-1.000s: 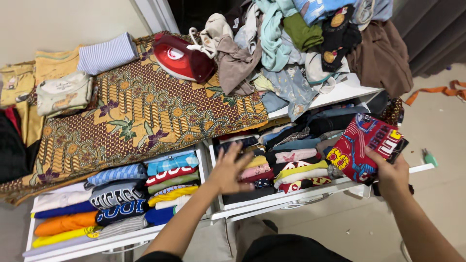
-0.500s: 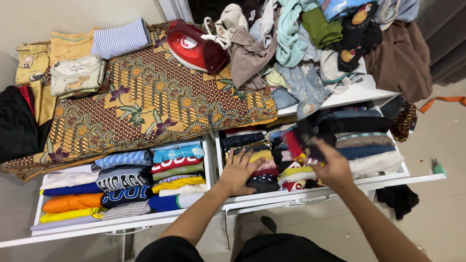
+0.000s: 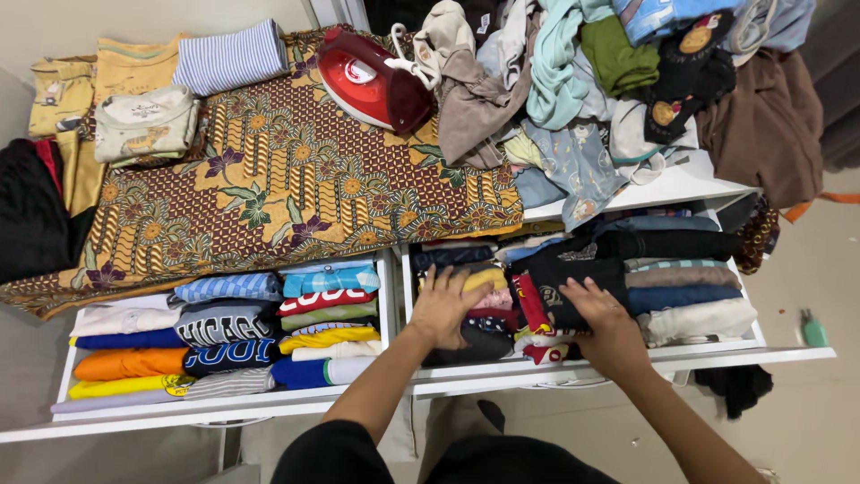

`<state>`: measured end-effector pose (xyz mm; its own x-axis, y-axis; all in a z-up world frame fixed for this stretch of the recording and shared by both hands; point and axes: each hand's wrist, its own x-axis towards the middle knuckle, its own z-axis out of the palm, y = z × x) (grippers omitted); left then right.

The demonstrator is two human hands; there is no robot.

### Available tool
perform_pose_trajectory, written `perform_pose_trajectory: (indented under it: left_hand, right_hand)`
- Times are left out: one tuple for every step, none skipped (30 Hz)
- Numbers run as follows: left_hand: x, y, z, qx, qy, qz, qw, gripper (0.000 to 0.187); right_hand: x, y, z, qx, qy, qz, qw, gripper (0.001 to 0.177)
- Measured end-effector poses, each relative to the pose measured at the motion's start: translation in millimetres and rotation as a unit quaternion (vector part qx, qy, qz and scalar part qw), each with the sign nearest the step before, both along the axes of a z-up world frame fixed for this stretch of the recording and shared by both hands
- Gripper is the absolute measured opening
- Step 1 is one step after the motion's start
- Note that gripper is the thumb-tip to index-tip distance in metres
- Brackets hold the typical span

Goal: The person sorts through a pile of clothing on an ironing board, folds items by hand including shirts and pants, and organizes them into drawers. They briefly use an iron to press one item before placing it into a drawer.

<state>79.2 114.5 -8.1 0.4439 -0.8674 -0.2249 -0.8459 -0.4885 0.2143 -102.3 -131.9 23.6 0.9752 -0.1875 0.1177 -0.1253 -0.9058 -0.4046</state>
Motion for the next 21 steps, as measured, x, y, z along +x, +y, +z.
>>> perform_pose_trajectory:
  left_hand:
    - [3.8,-1.4,-1.1,-0.007,0.001,0.001,1.000,0.124]
    - [7.3,-2.4,-1.8,-0.014,0.002,0.003,1.000,0.123]
    - [9.9,-2.1,-1.8,-0.021,0.002,0.005,1.000,0.123]
    - [10.4,-1.4,-1.9,-0.032,0.000,0.007,0.999,0.123]
    - [9.9,-0.2,-2.6,-0.043,-0.001,0.008,0.999,0.123]
    - [9.1,1.2,-3.2,-0.054,-0.002,0.009,0.998,0.123]
    - [8.8,2.0,-3.2,-0.056,0.003,0.009,0.998,0.123]
    - [9.3,3.3,-3.3,-0.058,0.008,0.010,0.998,0.123]
    - [11.2,4.0,-4.0,-0.060,0.012,0.011,0.998,0.123]
    - [12.7,4.2,-5.6,-0.058,0.009,0.009,0.998,0.122]
    - [12.2,5.0,-8.7,-0.056,0.008,0.008,0.998,0.122]
    - [12.1,5.5,-13.1,-0.054,0.007,0.007,0.999,0.121]
    - [11.8,5.7,-18.9,-0.055,0.008,0.010,0.998,0.119]
    - [13.4,5.2,-25.2,-0.056,0.010,0.013,0.998,0.118]
    - [17.5,4.8,-30.7,-0.057,0.008,0.018,0.998,0.117]
    - [20.2,4.0,-35.4,-0.074,-0.010,0.004,0.997,0.112]
    - [22.1,3.7,-38.8,-0.090,-0.028,-0.009,0.995,0.108]
    - [23.0,4.0,-40.0,-0.106,-0.046,-0.023,0.993,0.104]
    - [23.4,4.0,-38.7,-0.095,-0.037,-0.020,0.995,0.103]
    - [22.7,3.6,-35.6,-0.084,-0.028,-0.017,0.996,0.102]
    - [21.7,4.7,-31.9,-0.073,-0.017,-0.015,0.997,0.101]
  right_hand:
    - [-0.7,0.2,-0.8,-0.003,0.003,0.005,1.000,0.081]
    - [-2.4,-0.1,-0.9,-0.009,0.008,0.003,1.000,0.080]
    - [-2.8,-0.1,-0.5,-0.014,0.012,0.002,1.000,0.080]
    - [-2.4,-0.1,0.3,-0.020,0.016,0.001,1.000,0.080]
    - [-2.2,0.5,0.9,-0.007,0.010,-0.001,1.000,0.080]
    - [-1.5,1.3,2.7,0.007,0.004,-0.002,1.000,0.080]
    - [0.2,1.0,7.3,0.019,-0.002,-0.002,1.000,0.080]
    - [2.1,0.7,14.2,0.032,0.000,-0.016,0.999,0.080]
    - [5.9,-0.4,23.2,0.045,0.001,-0.028,0.999,0.080]
    - [10.1,-0.6,33.6,0.058,0.003,-0.041,0.997,0.080]
    - [12.7,3.2,43.1,0.071,-0.019,-0.027,0.997,0.077]
    - [15.9,11.9,49.4,0.084,-0.040,-0.013,0.996,0.073]
    - [17.6,24.9,51.8,0.097,-0.059,-0.002,0.994,0.069]
    - [18.8,40.2,51.0,0.100,-0.062,0.057,0.991,0.069]
    - [21.1,55.3,48.2,0.103,-0.068,0.118,0.985,0.069]
    - [22.5,68.0,44.5,0.106,-0.074,0.178,0.976,0.070]
    - [24.3,79.8,39.0,0.126,-0.027,0.195,0.972,0.069]
    - [26.7,90.5,32.8,0.146,0.021,0.212,0.966,0.068]
    - [29.8,96.4,27.9,0.165,0.067,0.228,0.957,0.067]
    - [33.6,97.4,24.4,0.170,0.103,0.213,0.957,0.067]
    - [37.4,96.6,21.3,0.174,0.141,0.196,0.955,0.067]
